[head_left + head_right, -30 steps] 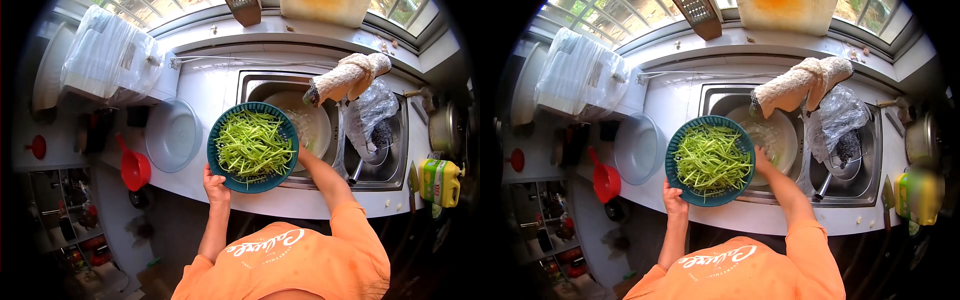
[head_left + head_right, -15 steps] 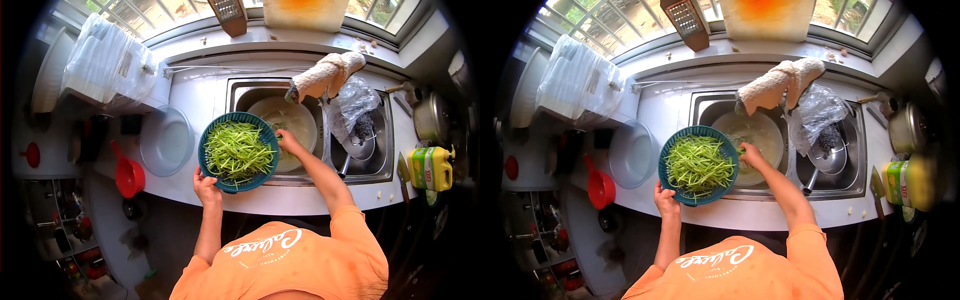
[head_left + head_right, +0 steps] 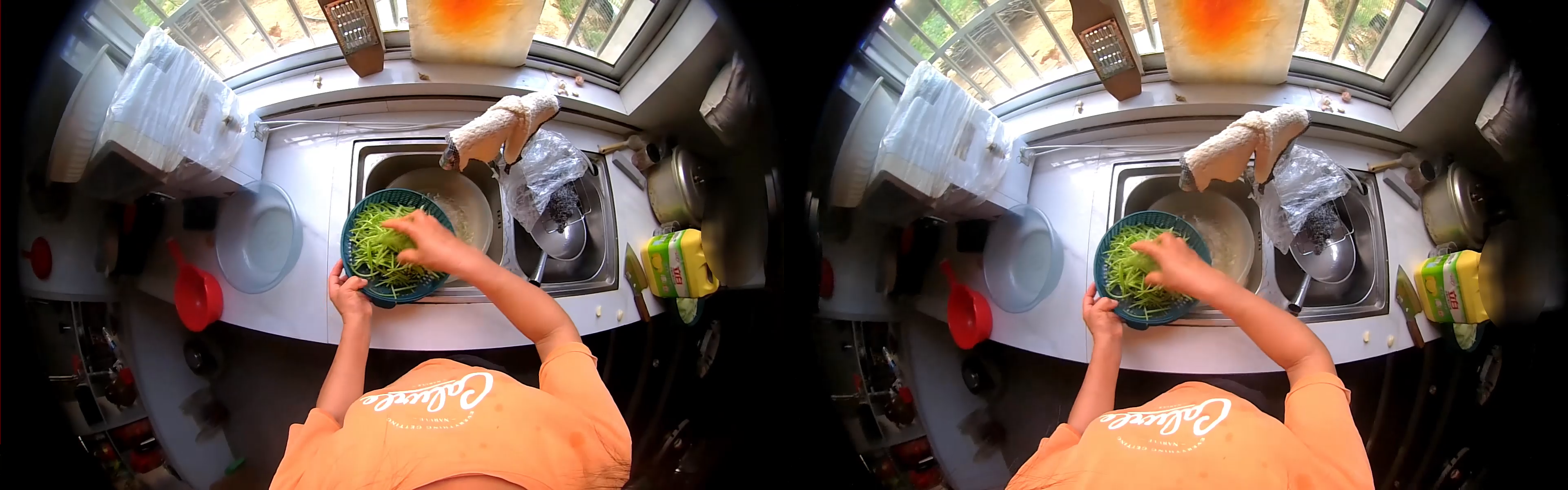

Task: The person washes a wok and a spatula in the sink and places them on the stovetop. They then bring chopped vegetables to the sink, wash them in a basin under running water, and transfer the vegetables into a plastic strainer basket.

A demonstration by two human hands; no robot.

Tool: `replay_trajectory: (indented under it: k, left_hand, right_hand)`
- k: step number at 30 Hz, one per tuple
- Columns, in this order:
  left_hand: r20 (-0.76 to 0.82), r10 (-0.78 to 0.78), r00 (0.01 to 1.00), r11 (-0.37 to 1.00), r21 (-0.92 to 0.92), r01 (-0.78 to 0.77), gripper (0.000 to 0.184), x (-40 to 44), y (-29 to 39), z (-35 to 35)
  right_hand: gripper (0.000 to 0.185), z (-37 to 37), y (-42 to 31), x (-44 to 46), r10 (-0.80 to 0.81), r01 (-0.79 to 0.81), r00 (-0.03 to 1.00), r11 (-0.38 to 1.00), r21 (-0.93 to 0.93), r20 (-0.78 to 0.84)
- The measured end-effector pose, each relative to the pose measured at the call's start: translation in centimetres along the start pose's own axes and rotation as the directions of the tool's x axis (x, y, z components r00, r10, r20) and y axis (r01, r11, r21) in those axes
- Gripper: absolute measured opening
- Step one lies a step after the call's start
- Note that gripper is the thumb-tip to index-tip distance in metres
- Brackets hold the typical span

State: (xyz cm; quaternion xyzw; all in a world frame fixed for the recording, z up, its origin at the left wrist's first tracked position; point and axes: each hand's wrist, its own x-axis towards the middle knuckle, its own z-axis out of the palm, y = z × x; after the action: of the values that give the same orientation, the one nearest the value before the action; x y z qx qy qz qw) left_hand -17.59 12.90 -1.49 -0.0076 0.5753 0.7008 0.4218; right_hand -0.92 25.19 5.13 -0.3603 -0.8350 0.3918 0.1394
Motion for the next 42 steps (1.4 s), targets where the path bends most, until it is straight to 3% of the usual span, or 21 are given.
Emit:
replay_trajectory:
  k: [2, 4, 5, 7, 10, 12, 13, 15, 18, 19, 20, 22, 23, 25, 28, 31, 33, 34, 36, 40, 42]
  left_hand:
    - [-0.01, -0.046, 0.999, 0.998, -0.037, 0.046, 0.064, -0.3, -0.5, 0.7]
    - [-0.01, -0.063, 0.998, 0.997, -0.044, 0.062, 0.064, -0.9, 0.2, 0.8]
    - [-0.009, -0.079, 0.997, 0.996, -0.051, 0.079, 0.064, -1.1, 0.3, 0.7]
    - [0.002, -0.064, 0.998, 0.993, -0.102, 0.064, 0.064, -0.7, 0.3, -0.4]
    - [0.06, -0.029, 0.998, 0.989, -0.142, 0.037, 0.064, -0.6, 1.1, -2.7]
    - [0.134, -0.019, 0.991, 0.987, -0.158, 0.04, 0.064, -1.4, 2.3, -3.3]
    - [0.138, -0.031, 0.99, 0.986, -0.161, 0.054, 0.064, -1.9, 3.0, -3.6]
    - [0.106, -0.034, 0.994, 0.988, -0.143, 0.049, 0.064, -2.9, 4.2, -4.5]
    - [0.131, -0.025, 0.991, 0.988, -0.15, 0.045, 0.066, -4.5, 6.1, -4.5]
    - [0.133, -0.027, 0.991, 0.991, -0.127, 0.044, 0.066, -4.7, 6.4, -4.5]
    - [0.119, -0.021, 0.993, 0.99, -0.133, 0.037, 0.066, -5.0, 6.6, -4.6]
    - [0.1, -0.026, 0.995, 0.992, -0.12, 0.038, 0.067, -5.2, 6.9, -5.2]
    - [0.096, -0.039, 0.995, 0.992, -0.116, 0.05, 0.067, -5.0, 6.9, -5.6]
    - [0.098, -0.054, 0.994, 0.991, -0.118, 0.066, 0.067, -4.8, 7.0, -5.5]
    - [0.109, -0.051, 0.993, 0.991, -0.116, 0.063, 0.068, -4.6, 7.2, -5.3]
    - [0.142, -0.054, 0.988, 0.99, -0.119, 0.072, 0.066, -4.3, 7.3, -4.1]
    - [0.151, -0.047, 0.987, 0.99, -0.122, 0.065, 0.066, -4.0, 7.1, -4.0]
    - [0.152, -0.04, 0.988, 0.991, -0.122, 0.059, 0.066, -3.8, 7.0, -4.0]
    - [0.153, -0.046, 0.987, 0.99, -0.124, 0.065, 0.066, -3.8, 7.0, -3.7]
    - [0.153, -0.035, 0.988, 0.989, -0.135, 0.056, 0.065, -3.5, 6.8, -3.5]
    - [0.134, -0.03, 0.991, 0.986, -0.158, 0.051, 0.064, -3.4, 6.8, -3.5]
  right_hand:
    - [0.054, -0.9, -2.4, -0.7, 0.02, -0.015, 0.999, 0.986, -0.164, 0.028]
    - [0.045, -2.1, -1.0, 0.4, -0.049, 0.049, 0.999, 0.995, 0.083, 0.002]
    - [0.036, -2.1, 0.3, 0.4, 0.032, -0.002, 0.989, 0.98, 0.199, -0.146]
    - [0.027, -3.1, 3.6, 1.1, 0.208, -0.07, 0.96, 0.826, 0.559, -0.186]
    - [0.027, -1.0, 13.4, 2.0, 0.278, -0.03, 0.906, 0.795, 0.605, -0.32]
    - [0.046, 2.7, 20.9, 2.3, 0.464, -0.35, 0.855, 0.846, 0.403, -0.231]
    - [0.046, 4.2, 22.8, 2.6, 0.474, -0.354, 0.847, 0.84, 0.412, -0.238]
    - [0.066, 7.0, 25.0, 3.4, 0.767, -0.772, 0.628, 0.635, 0.013, -0.13]
    - [0.083, 9.4, 24.8, 5.5, 0.763, -0.765, 0.627, 0.641, 0.06, -0.16]
    - [0.084, 10.1, 24.6, 6.5, 0.707, -0.712, 0.69, 0.701, 0.028, -0.159]
    - [0.084, 10.8, 24.3, 7.5, 0.716, -0.718, 0.682, 0.695, 0.048, -0.149]
    - [0.081, 11.3, 22.0, 8.4, 0.581, -0.58, 0.813, 0.813, -0.053, 0.021]
    - [0.081, 11.7, 20.8, 8.5, 0.588, -0.586, 0.809, 0.809, -0.044, 0.027]
    - [0.08, 12.0, 18.4, 8.0, 0.515, -0.491, 0.81, 0.857, -0.156, 0.28]
    - [0.079, 14.7, 17.4, 6.4, 0.485, -0.465, 0.798, 0.873, -0.144, 0.358]
    - [0.07, 16.8, 17.2, 4.9, 0.538, -0.536, 0.766, 0.837, -0.113, 0.352]
    - [0.057, 18.7, 18.6, 4.4, 0.381, -0.457, 0.863, 0.87, 0.188, 0.332]
    - [0.057, 20.8, 20.3, 4.4, 0.382, -0.455, 0.864, 0.871, 0.186, 0.328]
    - [0.042, 23.2, 22.6, 4.4, 0.192, -0.263, 0.953, 0.908, 0.325, 0.236]
    - [0.034, 18.7, 22.0, 3.3, 0.24, -0.276, 0.959, 0.909, 0.311, 0.151]
    - [0.027, 14.2, 20.8, 3.0, 0.364, -0.377, 0.923, 0.795, 0.476, 0.122]
